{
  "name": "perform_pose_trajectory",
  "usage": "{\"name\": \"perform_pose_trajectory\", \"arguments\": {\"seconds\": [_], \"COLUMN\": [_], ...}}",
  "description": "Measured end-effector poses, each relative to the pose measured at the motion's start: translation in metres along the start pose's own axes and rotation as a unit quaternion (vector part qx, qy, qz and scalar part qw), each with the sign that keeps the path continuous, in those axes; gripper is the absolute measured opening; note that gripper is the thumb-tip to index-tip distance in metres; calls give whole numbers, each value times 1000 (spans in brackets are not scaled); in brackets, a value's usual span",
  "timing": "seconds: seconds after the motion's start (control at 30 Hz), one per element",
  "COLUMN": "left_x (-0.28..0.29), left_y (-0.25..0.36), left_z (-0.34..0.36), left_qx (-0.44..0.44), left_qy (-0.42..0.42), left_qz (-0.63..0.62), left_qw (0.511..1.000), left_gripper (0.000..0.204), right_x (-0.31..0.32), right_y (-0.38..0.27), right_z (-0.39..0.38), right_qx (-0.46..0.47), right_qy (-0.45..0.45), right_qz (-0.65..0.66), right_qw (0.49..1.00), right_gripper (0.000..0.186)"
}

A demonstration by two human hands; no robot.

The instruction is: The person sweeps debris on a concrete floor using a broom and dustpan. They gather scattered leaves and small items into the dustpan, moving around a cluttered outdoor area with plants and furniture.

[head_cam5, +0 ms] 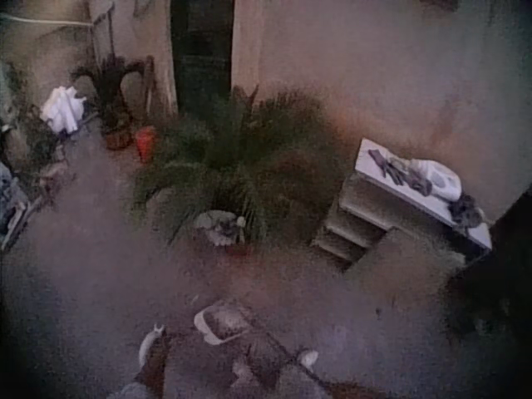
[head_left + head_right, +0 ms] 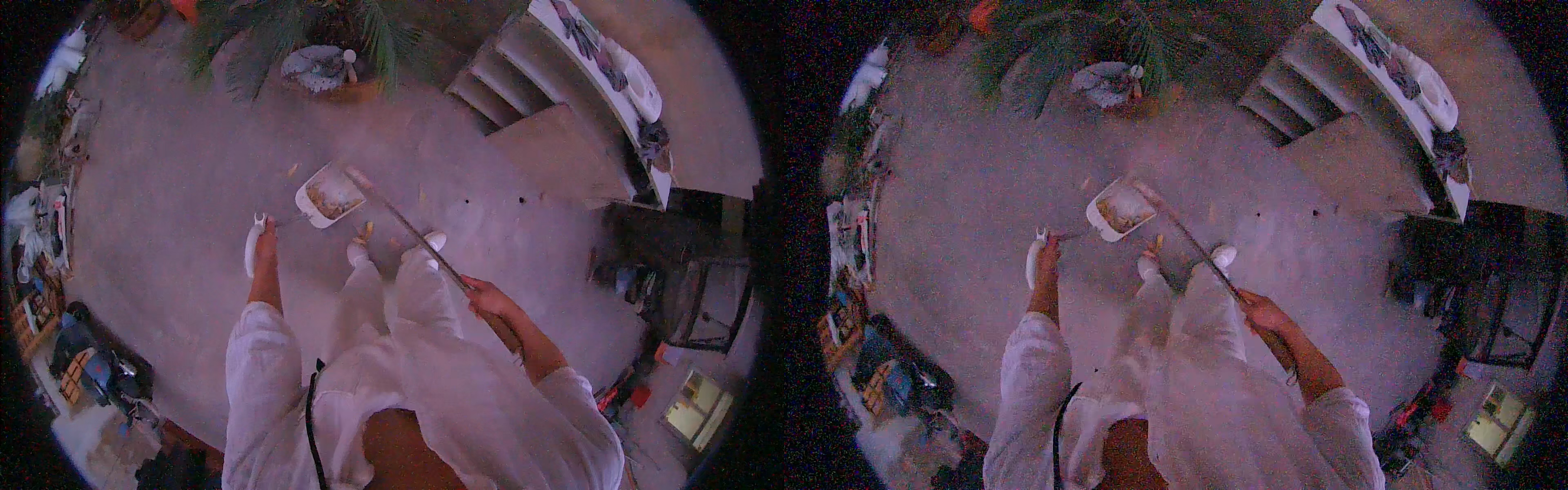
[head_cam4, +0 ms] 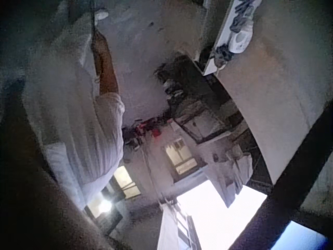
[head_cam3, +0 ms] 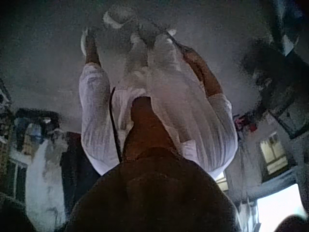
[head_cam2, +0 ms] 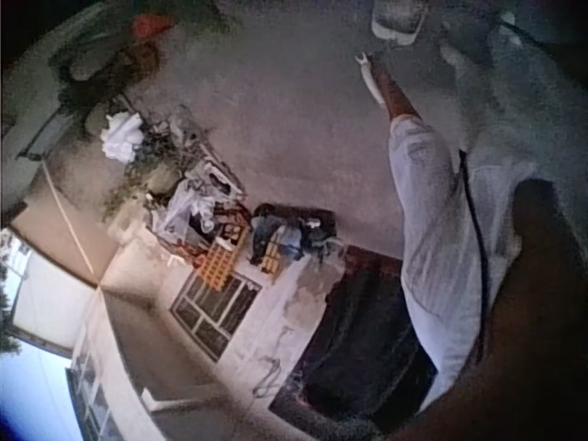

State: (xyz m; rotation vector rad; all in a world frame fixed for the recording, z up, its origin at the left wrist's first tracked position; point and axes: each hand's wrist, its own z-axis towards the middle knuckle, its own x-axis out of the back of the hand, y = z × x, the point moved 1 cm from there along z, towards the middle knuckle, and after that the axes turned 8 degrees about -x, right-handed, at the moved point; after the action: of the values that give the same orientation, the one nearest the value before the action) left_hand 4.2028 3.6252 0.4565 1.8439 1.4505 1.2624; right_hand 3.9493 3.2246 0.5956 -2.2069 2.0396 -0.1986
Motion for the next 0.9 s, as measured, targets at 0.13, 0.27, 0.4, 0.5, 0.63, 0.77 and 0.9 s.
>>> {"name": "perform_pose_trajectory", "arguments": {"seconds": [0.13, 0.27, 0.4, 0.5, 0.63, 0.77, 0.9], "left_x": [-2, 6, 24, 32, 24, 8, 0], "left_y": [-12, -14, -16, -17, -20, -21, -22], "left_z": [8, -10, -55, -87, -116, -138, -156], "left_qx": [47, 3, 22, 18, -4, -28, -47], "left_qy": [55, 90, 143, 167, 202, 257, 269], "left_qz": [39, -21, -162, -229, -250, -259, -260], "left_qw": [997, 996, 976, 959, 947, 931, 926], "left_gripper": [42, 35, 21, 23, 24, 20, 14], "right_x": [4, 48, 80, 54, 31, 72, 105], "right_y": [46, 89, 103, 107, 105, 94, 58], "right_z": [-16, 7, 62, 98, 121, 94, 72], "right_qx": [-4, 3, 29, 40, 61, 87, 141], "right_qy": [108, 148, 98, 46, 13, 0, 79], "right_qz": [41, 72, 176, 282, 232, 157, -56], "right_qw": [993, 986, 979, 957, 971, 984, 985], "right_gripper": [40, 41, 38, 34, 32, 47, 53]}}
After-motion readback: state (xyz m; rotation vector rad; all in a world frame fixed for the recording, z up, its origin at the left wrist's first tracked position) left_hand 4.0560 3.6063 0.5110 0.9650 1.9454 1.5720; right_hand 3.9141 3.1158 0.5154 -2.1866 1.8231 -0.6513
